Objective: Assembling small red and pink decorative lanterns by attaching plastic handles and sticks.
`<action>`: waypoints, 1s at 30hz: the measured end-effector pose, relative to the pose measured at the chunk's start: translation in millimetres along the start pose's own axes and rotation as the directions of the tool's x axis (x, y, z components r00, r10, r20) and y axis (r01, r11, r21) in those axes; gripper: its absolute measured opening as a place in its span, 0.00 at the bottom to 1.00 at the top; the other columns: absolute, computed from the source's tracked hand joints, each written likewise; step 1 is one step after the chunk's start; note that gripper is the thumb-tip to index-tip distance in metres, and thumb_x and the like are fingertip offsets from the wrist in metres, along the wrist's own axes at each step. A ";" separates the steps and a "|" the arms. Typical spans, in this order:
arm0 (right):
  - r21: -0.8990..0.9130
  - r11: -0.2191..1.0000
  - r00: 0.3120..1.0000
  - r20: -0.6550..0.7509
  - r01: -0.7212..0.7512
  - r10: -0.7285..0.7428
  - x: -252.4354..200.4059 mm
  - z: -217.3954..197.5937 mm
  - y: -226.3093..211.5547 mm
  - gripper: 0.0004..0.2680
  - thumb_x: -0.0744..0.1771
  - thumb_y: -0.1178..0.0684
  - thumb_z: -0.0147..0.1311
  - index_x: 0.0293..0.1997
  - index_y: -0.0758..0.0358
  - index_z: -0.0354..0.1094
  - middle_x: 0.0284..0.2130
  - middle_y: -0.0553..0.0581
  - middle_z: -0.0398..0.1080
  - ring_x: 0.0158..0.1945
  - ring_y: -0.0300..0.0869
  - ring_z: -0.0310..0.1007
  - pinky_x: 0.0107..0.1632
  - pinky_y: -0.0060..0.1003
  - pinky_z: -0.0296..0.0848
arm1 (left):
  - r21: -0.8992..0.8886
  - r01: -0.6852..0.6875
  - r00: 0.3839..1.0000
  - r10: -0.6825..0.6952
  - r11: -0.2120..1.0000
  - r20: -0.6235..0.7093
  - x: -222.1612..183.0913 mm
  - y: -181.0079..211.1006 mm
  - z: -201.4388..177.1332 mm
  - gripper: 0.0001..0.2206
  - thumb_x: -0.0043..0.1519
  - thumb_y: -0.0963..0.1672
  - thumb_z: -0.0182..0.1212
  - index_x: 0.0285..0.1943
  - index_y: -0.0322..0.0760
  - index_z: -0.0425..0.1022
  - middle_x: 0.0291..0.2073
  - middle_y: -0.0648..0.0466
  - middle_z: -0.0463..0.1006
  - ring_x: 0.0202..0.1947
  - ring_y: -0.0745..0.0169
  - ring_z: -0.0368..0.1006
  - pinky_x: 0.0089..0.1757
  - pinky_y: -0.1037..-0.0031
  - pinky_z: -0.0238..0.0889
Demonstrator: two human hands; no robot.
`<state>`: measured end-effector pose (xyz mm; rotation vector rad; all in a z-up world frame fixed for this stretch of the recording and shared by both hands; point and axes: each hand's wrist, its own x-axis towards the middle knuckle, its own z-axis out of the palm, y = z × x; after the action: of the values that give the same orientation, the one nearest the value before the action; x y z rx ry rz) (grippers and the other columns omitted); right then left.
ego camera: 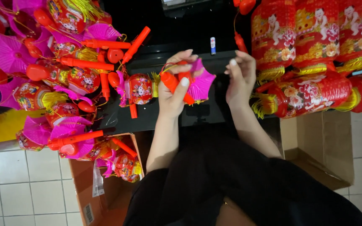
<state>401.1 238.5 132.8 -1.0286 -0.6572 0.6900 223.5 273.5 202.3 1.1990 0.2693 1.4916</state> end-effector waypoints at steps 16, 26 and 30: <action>-0.234 0.800 0.723 0.613 0.553 -0.320 9.3 10.5 -78.3 0.12 0.70 0.52 0.57 0.47 0.76 0.71 0.55 0.71 0.63 0.58 0.63 0.66 0.60 0.53 0.65 | 0.572 -0.024 0.941 -0.175 0.820 0.290 9.3 59.1 10.0 0.30 0.66 0.44 0.67 0.75 0.34 0.58 0.69 0.35 0.55 0.73 0.25 0.51 0.69 0.40 0.45; 0.121 0.900 0.665 0.633 0.419 -0.395 17.5 14.3 -89.4 0.12 0.73 0.42 0.49 0.47 0.59 0.69 0.59 0.61 0.66 0.69 0.53 0.64 0.80 0.62 0.52 | 0.629 -0.013 0.989 -0.083 0.778 0.124 2.5 22.8 -21.2 0.44 0.53 0.58 0.71 0.74 0.43 0.51 0.73 0.46 0.59 0.76 0.43 0.58 0.72 0.47 0.51; 0.265 0.920 0.736 0.554 0.288 -0.390 9.2 15.9 -67.7 0.14 0.72 0.39 0.51 0.60 0.54 0.66 0.58 0.51 0.68 0.70 0.50 0.62 0.76 0.58 0.61 | 0.327 0.130 0.948 -0.214 0.936 0.235 -10.5 -5.5 -14.7 0.70 0.40 0.50 0.86 0.81 0.50 0.22 0.80 0.37 0.44 0.79 0.35 0.52 0.76 0.39 0.47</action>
<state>408.1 230.4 202.1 -0.4938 -1.2901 0.7283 213.6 272.9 186.2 1.5680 0.4251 1.1433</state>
